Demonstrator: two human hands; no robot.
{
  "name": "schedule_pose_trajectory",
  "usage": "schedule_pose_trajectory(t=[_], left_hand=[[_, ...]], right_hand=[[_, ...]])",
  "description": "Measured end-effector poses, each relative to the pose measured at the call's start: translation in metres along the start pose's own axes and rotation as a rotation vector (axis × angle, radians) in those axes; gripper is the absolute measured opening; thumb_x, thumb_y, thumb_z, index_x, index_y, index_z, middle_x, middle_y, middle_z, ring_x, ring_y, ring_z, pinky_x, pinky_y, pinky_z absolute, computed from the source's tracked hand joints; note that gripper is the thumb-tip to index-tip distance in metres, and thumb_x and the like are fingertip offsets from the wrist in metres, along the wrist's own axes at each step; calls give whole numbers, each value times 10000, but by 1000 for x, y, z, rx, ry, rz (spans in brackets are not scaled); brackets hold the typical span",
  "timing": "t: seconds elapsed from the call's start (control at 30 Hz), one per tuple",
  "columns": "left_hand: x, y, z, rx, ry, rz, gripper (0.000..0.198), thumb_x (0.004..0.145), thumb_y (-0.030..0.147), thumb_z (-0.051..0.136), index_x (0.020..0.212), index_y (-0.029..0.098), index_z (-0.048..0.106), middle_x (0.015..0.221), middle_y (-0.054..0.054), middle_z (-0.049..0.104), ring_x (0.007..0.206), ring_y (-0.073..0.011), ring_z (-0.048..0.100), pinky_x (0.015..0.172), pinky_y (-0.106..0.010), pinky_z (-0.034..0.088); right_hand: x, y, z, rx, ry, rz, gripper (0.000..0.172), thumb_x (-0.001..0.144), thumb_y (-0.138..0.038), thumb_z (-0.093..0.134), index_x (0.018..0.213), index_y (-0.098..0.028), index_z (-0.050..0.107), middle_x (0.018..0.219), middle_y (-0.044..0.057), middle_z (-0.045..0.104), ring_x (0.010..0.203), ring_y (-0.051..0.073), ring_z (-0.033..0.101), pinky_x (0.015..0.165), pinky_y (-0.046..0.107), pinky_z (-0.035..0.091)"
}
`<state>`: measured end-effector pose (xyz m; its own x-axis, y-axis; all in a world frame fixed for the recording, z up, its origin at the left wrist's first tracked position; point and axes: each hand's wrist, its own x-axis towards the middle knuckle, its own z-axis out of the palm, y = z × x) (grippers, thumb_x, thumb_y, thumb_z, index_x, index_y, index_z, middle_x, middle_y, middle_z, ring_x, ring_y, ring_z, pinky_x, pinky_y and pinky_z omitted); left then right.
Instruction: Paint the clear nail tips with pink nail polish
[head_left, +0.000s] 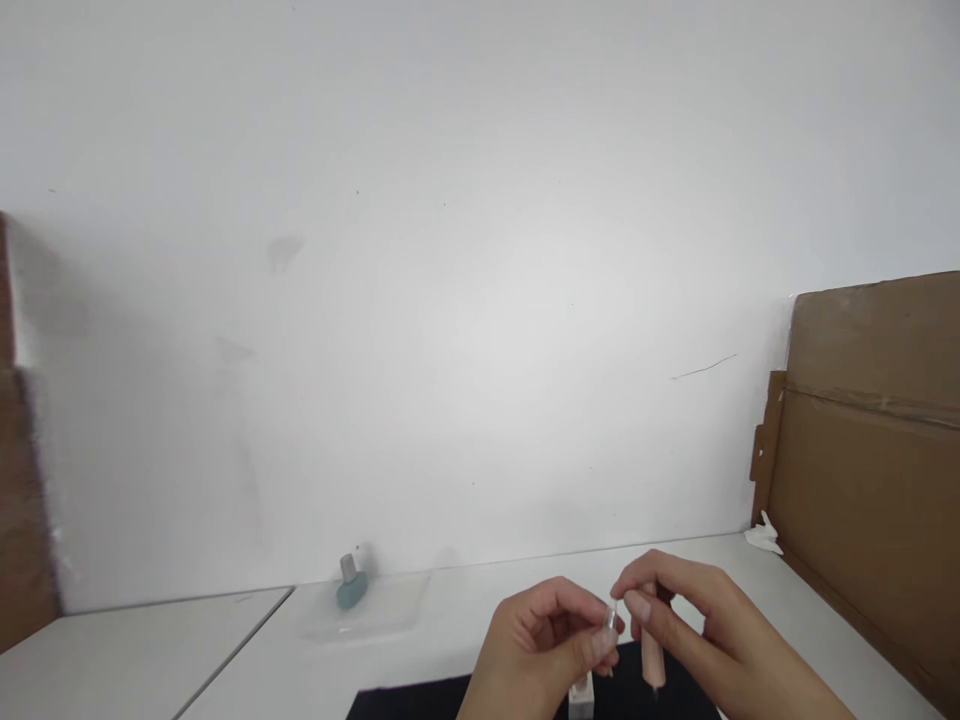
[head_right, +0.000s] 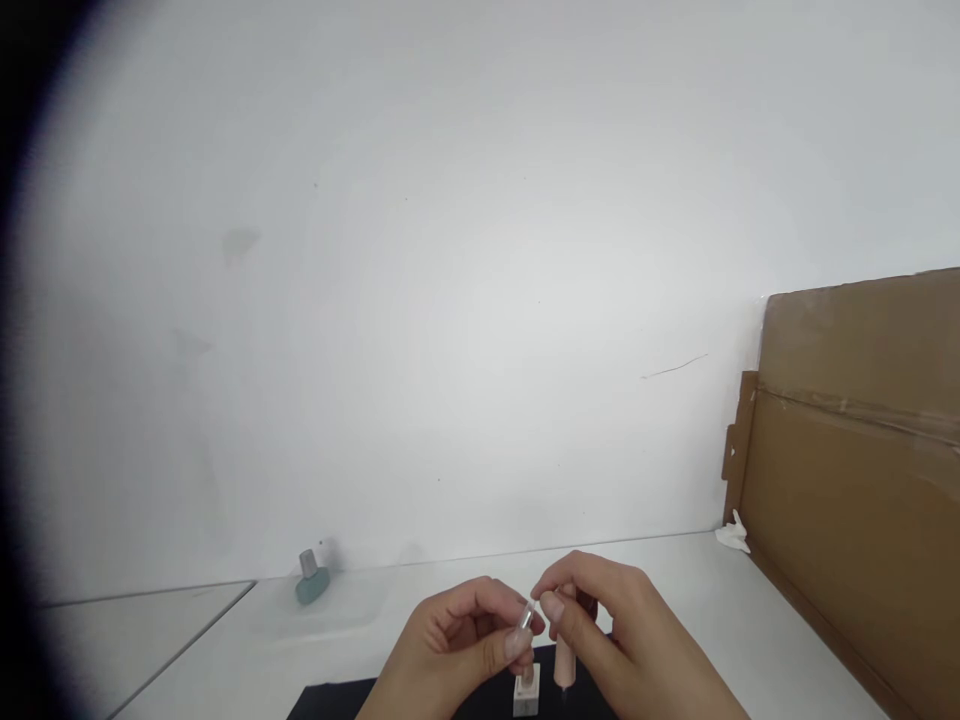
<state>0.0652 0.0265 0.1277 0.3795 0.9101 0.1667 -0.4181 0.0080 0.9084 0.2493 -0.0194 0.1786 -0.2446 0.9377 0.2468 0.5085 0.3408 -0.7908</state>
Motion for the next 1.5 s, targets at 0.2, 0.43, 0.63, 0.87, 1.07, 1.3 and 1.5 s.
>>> schedule_pose_trajectory(t=[0.2,0.43,0.63,0.87,1.07,1.3,1.5], left_hand=[[-2,4,3,11,4,4,322,601,408,999,679,171,797,610,-11,759,583,-128,661,579,-225,460],[-3,6,3,19,11,-36,340,586,416,1001,682,166,793,585,-8,757,584,-136,664,599,-236,473],[-3,8,2,41,-13,-59,333,608,418,990,686,162,793,600,-14,757,590,-129,656,608,-231,466],[-5,13,4,-27,-65,-93,296,608,364,998,672,164,790,606,-13,756,590,-130,662,645,-248,520],[-3,8,2,-68,-63,-41,271,597,333,1004,665,171,797,615,-8,751,602,-136,669,643,-252,529],[-2,7,-2,134,-27,34,119,686,254,904,693,190,804,678,-5,737,668,-168,647,683,-283,519],[-6,11,6,394,57,115,38,696,199,771,671,228,771,727,-4,757,699,-190,621,736,-296,508]], right_hand=[[4,-1,-1,-6,-45,15,326,1046,-476,496,916,-245,687,690,-19,706,760,178,626,755,269,438],[3,0,1,25,-53,14,307,1048,-438,504,882,-234,662,678,-13,731,793,190,652,790,281,450],[5,2,-1,59,-84,-5,299,1065,-419,493,870,-232,620,662,-22,736,780,184,658,800,282,452],[6,8,0,182,-138,-10,272,1057,-381,523,853,-216,594,601,-29,695,708,165,657,814,288,471],[15,24,2,411,-212,30,363,980,-518,629,865,-174,614,685,-13,674,534,91,549,599,228,406],[17,23,-2,222,-169,91,321,1013,-467,560,832,-202,575,609,-38,649,560,121,584,654,254,423],[16,26,-15,-15,174,85,353,1038,-535,466,1006,-226,634,705,6,707,765,203,604,734,315,457]])
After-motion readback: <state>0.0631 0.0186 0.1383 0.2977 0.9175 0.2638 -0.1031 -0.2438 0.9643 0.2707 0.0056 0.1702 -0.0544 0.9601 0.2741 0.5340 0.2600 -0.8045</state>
